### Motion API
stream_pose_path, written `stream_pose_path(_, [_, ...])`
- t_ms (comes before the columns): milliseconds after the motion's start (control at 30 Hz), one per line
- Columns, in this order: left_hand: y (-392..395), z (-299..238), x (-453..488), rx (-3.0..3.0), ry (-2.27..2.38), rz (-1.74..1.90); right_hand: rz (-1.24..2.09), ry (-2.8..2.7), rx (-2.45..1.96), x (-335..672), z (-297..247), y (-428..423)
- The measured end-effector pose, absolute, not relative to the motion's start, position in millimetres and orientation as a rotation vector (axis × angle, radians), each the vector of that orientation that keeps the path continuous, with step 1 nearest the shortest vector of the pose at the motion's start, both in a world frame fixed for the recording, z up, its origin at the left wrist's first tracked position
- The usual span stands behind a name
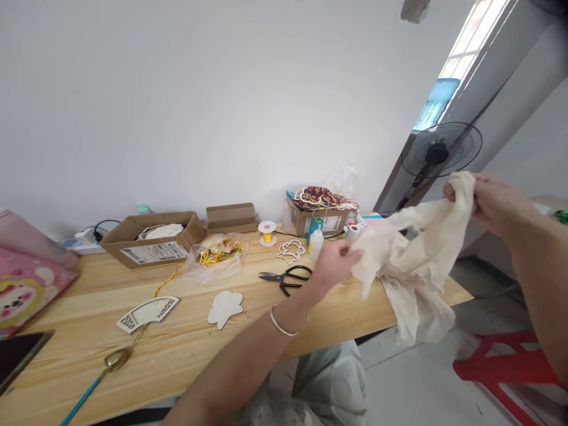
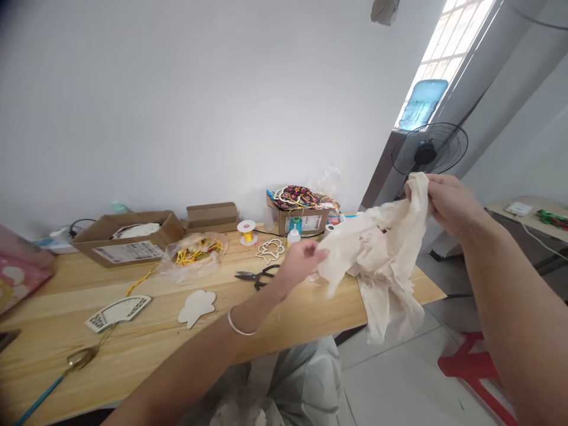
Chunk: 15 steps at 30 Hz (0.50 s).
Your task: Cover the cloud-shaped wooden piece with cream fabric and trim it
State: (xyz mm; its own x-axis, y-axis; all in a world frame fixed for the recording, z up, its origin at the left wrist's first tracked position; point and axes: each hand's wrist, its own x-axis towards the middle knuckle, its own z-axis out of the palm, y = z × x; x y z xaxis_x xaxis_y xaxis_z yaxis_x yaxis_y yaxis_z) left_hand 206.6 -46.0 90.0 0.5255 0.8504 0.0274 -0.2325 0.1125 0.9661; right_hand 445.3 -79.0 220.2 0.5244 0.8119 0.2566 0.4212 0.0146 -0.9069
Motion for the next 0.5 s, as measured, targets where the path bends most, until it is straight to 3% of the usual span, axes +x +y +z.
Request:
stream_pose_path(133, [-34.9, 115.9, 170.2, 1.256, 0.596, 0.959, 0.488, -1.072, -1.769, 461.9, 207.2, -81.9])
stream_pose_path(367, [-46.2, 99.5, 118.0, 1.343, 0.731, 0.705, 1.15, -1.476, -1.967, 445.0, 161.9, -78.6])
stream_pose_path(400, [-49.2, 88.6, 111.1, 1.368, 0.767, 0.65, 1.121, -1.527, -1.922, 435.9, 151.5, -77.4])
stream_pose_path(500, [-57.1, 59.3, 95.5, 1.439, 0.889, 0.634, 0.539, -1.902, -1.443, 392.8, 118.6, -74.3])
